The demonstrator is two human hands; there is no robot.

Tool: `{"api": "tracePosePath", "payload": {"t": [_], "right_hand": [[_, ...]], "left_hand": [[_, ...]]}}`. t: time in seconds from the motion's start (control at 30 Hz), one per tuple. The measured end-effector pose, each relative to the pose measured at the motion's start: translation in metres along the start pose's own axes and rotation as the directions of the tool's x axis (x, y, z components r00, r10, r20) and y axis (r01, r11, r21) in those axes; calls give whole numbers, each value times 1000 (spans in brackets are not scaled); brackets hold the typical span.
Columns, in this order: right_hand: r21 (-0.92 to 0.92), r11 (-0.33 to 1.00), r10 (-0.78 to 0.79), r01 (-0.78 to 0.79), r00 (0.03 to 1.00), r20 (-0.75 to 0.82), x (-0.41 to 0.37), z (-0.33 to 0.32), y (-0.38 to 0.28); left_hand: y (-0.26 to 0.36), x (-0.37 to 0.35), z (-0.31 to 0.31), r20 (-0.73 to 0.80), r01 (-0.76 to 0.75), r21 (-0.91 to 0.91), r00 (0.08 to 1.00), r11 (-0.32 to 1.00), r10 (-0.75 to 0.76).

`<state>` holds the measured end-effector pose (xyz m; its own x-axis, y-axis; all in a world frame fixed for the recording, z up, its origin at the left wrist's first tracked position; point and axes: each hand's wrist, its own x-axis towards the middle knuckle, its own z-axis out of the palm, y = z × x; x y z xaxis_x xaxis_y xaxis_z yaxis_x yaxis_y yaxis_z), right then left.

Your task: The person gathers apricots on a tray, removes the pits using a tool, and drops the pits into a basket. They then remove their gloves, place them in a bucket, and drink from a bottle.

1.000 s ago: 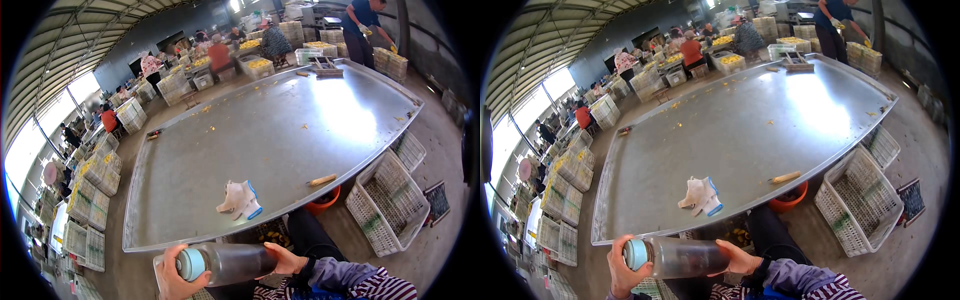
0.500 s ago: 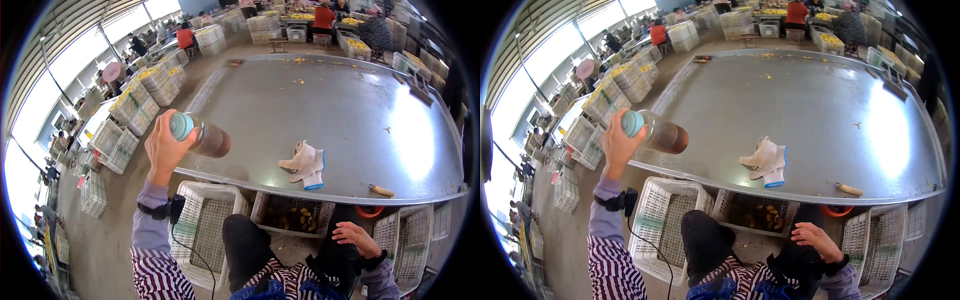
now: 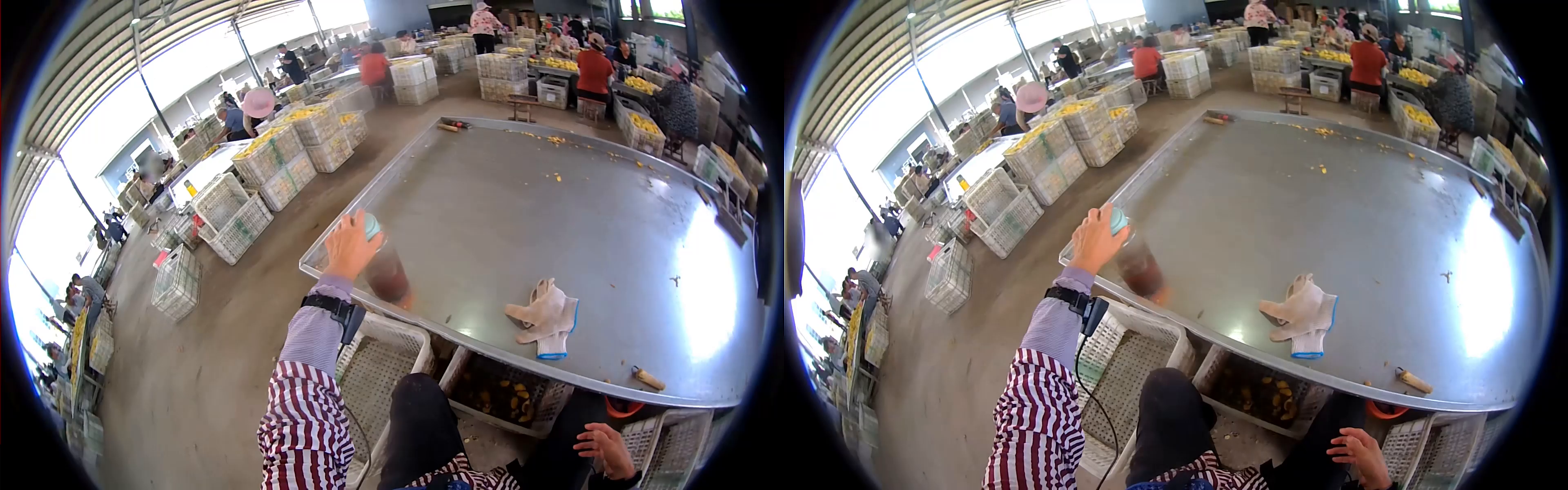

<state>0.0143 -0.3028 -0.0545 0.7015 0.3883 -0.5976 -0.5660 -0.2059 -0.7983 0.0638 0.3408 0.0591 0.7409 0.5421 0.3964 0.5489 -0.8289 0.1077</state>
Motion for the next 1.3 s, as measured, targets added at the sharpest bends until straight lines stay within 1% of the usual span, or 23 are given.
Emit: {"api": "tracePosePath", "payload": {"t": [0.03, 0.07, 0.13, 0.17, 0.23, 0.27, 0.3, 0.37, 0.4, 0.43, 0.5, 0.57, 0.63, 0.77, 0.8, 0.9, 0.93, 1.03, 1.13, 1.3], "right_hand": [[13, 1000, -11, 11, 1000, 10, 3, 0, 1], [33, 999, -15, 16, 999, -44, 10, 2, 4], [136, 990, 19, -24, 999, 43, 12, -3, 4], [185, 982, 32, -47, 996, 85, 12, -5, 3], [72, 997, -28, 26, 999, 28, 6, 7, -2], [15, 998, -58, 58, 998, 0, 5, 12, -3], [10, 998, -58, 58, 998, -4, 6, 12, -1], [0, 998, -56, 56, 998, -15, 8, 10, 3], [-14, 998, -61, 60, 998, -24, 7, 12, 2], [-30, 997, -66, 65, 997, -34, 6, 13, 1], [-62, 995, -75, 72, 996, -44, 5, 16, 1], [-100, 992, -85, 80, 996, -40, 7, 17, 1], [-117, 988, -103, 97, 994, -40, 5, 20, 1], [-152, 984, -103, 93, 993, -57, 8, 19, 3], [-155, 983, -110, 99, 992, -59, 7, 19, 4], [-153, 982, -122, 111, 990, -67, 5, 20, 6], [-149, 983, -122, 110, 990, -69, 6, 19, 8], [-138, 983, -131, 121, 989, -67, 6, 17, 12], [-131, 985, -122, 112, 990, -74, 9, 13, 16], [-142, 984, -115, 104, 991, -68, 13, 13, 17]], "left_hand": [[-3, -1, 3, -18, -30, 8, 999, 1000, 30], [-6, -2, 5, -37, -62, 16, 997, 998, 63], [-5, -10, 0, -71, -127, 55, 989, 990, 131], [-4, -16, -2, -169, -211, 72, 961, 975, 220], [3, -34, -13, -350, -364, 131, 853, 922, 387], [10, -50, -18, -347, -421, 45, 844, 906, 409], [19, -70, -23, -347, -474, -41, 832, 879, 433], [33, -111, -25, -374, -629, -111, 744, 770, 554], [38, -136, -24, -309, -644, -217, 758, 734, 574], [43, -161, -20, -246, -645, -322, 764, 693, 597], [48, -203, -4, -216, -685, -423, 712, 593, 668], [52, -243, 13, -141, -652, -534, 696, 538, 704], [60, -267, 23, -123, -670, -576, 637, 468, 761], [72, -294, 47, -95, -591, -645, 691, 485, 717], [75, -299, 51, -75, -586, -661, 673, 469, 736], [83, -305, 59, -45, -640, -615, 613, 462, 789], [84, -303, 58, -69, -643, -614, 622, 457, 780], [82, -303, 61, -63, -605, -634, 661, 481, 748], [83, -306, 59, -39, -599, -642, 650, 479, 759], [83, -309, 56, -22, -569, -634, 690, 524, 723]]}}
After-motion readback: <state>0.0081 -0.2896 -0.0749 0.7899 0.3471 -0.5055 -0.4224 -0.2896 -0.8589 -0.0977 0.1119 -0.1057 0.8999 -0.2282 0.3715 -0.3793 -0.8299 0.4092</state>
